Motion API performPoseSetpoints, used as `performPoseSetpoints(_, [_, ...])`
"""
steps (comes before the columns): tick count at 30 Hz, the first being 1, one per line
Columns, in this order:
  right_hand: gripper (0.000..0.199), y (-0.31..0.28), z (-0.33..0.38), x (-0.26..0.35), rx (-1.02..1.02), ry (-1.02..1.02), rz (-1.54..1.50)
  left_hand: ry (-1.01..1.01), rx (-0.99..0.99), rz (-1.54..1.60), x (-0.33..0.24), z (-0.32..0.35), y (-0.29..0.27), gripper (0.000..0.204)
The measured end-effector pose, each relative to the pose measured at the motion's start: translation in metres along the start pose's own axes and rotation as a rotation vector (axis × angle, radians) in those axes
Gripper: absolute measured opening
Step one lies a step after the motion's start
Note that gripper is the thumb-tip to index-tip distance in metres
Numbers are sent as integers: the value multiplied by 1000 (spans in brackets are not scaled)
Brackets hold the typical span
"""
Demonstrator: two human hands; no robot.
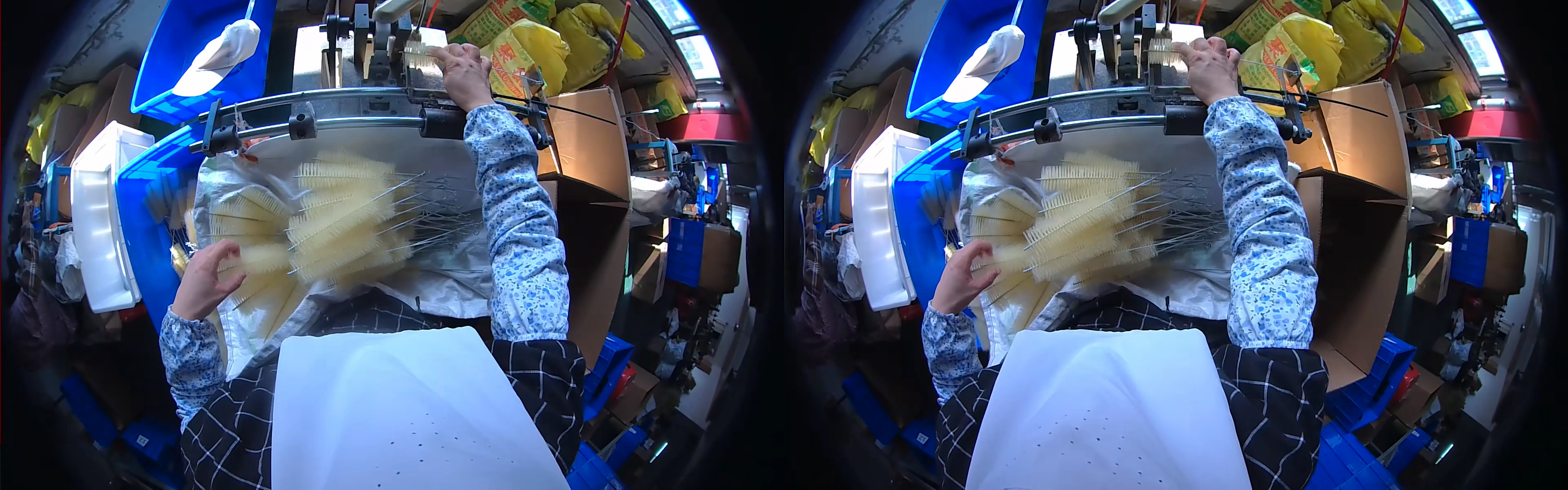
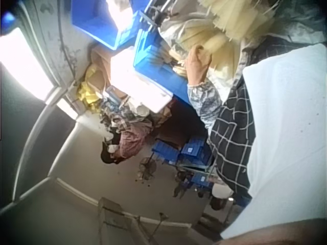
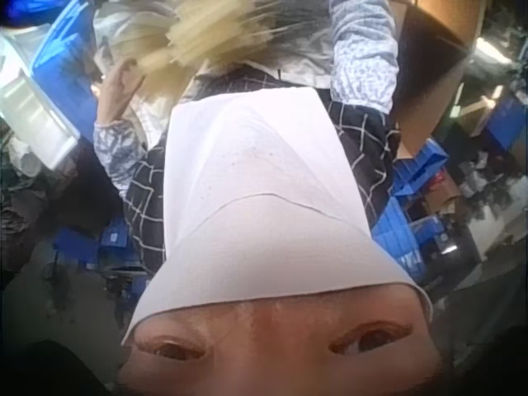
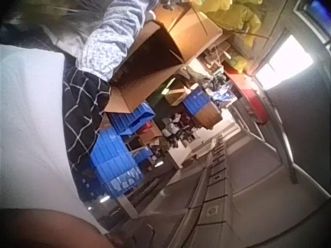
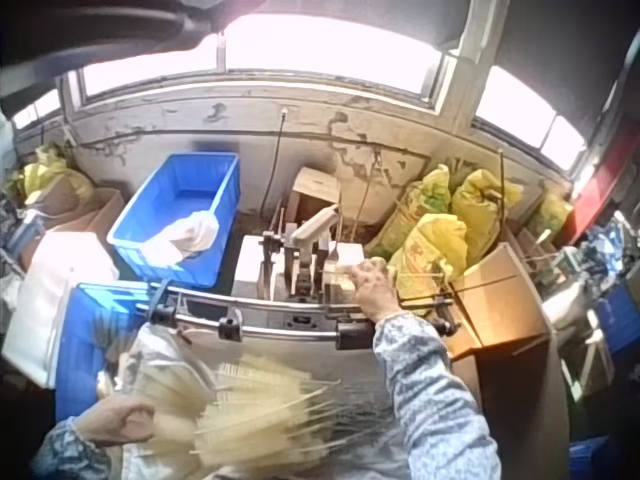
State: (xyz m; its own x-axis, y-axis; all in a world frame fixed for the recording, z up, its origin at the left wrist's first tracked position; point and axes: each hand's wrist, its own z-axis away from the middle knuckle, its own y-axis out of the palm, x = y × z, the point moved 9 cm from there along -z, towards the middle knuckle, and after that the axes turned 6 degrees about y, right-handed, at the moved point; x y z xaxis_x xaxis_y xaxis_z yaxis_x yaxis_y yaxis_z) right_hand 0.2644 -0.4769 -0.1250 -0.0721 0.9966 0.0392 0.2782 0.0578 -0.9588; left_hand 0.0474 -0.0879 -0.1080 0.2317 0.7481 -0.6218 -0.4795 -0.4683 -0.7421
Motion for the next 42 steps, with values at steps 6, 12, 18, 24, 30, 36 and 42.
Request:
performPoseSetpoints(6, [37,1,3,-17,65,19,69,-23,-82,15,-3,3,-17,29])
performPoseSetpoints(12, [54,-25,36,-63,-33,356,53,114,-214,86,-19,0,-39,25])
performPoseSetpoints(18, [46,-16,40,-69,-82,288,-203,78,-97,-117,-25,-12,-45,23])
performPoseSetpoints(24, [42,-14,35,-46,-94,293,-262,85,-355,405,-21,3,-86,27])
performPoseSetpoints(30, [40,-18,33,-28,-96,300,-269,206,-710,616,19,80,-166,28])
performPoseSetpoints(36, [34,-25,28,-12,-101,307,-236,187,-1143,712,53,132,-193,30])
performPoseSetpoints(42, [32,-33,20,23,-52,316,-235,340,-1031,941,33,100,-180,35])
